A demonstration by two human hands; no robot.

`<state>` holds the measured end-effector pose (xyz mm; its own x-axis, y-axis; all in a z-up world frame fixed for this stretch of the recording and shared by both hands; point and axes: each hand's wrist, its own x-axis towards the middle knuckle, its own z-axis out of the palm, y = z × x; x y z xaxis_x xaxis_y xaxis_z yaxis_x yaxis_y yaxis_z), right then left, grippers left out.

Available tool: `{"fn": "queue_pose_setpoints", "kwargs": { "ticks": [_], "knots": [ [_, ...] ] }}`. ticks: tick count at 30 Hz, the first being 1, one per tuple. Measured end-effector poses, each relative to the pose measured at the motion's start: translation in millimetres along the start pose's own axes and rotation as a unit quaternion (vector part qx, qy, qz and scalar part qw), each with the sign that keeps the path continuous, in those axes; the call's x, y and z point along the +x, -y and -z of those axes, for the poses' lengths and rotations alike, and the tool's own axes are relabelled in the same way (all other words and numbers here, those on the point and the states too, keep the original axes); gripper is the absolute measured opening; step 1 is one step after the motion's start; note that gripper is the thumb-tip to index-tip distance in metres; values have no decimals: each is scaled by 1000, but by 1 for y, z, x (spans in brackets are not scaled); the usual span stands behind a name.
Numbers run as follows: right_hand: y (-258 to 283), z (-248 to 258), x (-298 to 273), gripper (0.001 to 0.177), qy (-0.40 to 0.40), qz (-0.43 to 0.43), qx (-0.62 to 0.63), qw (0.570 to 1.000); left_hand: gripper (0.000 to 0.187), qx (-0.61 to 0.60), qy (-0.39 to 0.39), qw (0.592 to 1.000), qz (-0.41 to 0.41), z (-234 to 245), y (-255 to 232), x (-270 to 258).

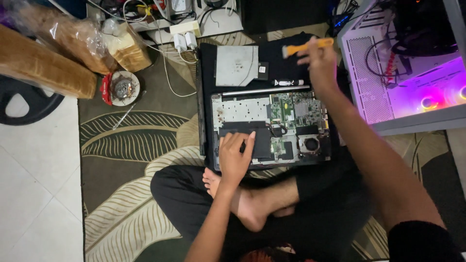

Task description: The person unscrews the bottom cover of a laptop using a screwdriver, removes the cover by hand, and then uses a brush to clean the internal components and the removed part.

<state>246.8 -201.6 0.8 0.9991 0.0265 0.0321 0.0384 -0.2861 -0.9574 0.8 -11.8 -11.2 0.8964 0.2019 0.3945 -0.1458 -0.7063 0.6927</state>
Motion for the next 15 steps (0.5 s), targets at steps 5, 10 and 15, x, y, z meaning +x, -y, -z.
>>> {"fn": "queue_pose_setpoints", "kwargs": {
  "ticks": [5, 10, 15],
  "knots": [
    [-47, 7, 58, 13, -104, -58, 45, 992, 32, 2, -16, 1000, -4, -1, 1, 1],
    [-64, 5, 66, 26, -142, -61, 59, 986, 31, -8, -7, 1000, 6, 1, 0, 2],
    [-82, 11, 53, 31, -150, -43, -63, 986, 31, -3, -7, 1000, 6, 0, 0, 1]
  ]
}}
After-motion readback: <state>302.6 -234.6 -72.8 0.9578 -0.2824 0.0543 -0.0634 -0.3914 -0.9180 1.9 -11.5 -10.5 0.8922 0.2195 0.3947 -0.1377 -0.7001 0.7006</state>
